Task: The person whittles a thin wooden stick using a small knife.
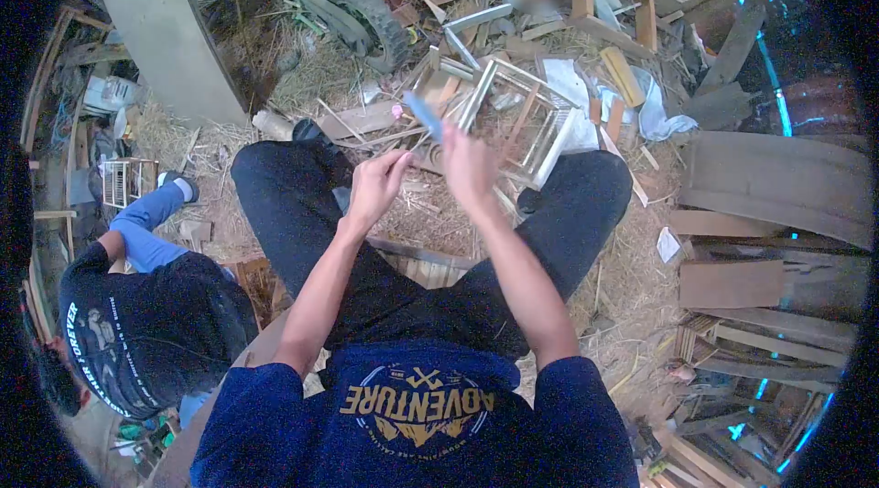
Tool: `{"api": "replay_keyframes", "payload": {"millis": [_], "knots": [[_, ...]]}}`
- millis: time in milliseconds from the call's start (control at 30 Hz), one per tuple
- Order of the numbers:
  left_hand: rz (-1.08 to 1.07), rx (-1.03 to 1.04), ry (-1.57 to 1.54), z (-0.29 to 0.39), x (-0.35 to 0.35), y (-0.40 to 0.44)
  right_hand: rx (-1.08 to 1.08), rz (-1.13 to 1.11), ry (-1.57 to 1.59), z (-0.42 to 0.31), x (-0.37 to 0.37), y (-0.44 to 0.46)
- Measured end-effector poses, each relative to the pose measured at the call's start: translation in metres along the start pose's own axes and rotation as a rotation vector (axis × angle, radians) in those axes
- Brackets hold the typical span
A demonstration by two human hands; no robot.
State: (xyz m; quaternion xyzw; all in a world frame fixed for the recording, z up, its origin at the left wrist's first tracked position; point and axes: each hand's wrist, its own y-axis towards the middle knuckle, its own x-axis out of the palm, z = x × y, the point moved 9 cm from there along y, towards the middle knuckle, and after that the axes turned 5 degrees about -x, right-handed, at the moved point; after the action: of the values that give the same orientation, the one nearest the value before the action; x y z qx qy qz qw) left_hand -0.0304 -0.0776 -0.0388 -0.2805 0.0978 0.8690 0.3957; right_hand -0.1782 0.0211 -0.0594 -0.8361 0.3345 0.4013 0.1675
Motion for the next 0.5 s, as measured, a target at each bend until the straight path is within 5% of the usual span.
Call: {"api": "replay_keyframes", "payload": {"millis": [33,167,400,500], "knots": [[-0.026,-0.038,-0.022,0.0,-0.002,0.001,-0.197,0.213,-0.063,-0.02,-0.008,-0.006],[0.002,0.021,-0.028,-0.002,0.004,0.003,0.031,0.248,0.018,0.03,-0.02,0.027],[-0.031,-0.002,-0.026,-0.003,-0.003,-0.004,-0.08,0.225,-0.144,0.008,-0.022,0.013],[-0.006,0.044,-0.027,0.0,0.003,-0.001,0.083,0.195,0.004,0.022,-0.036,0.023]]}}
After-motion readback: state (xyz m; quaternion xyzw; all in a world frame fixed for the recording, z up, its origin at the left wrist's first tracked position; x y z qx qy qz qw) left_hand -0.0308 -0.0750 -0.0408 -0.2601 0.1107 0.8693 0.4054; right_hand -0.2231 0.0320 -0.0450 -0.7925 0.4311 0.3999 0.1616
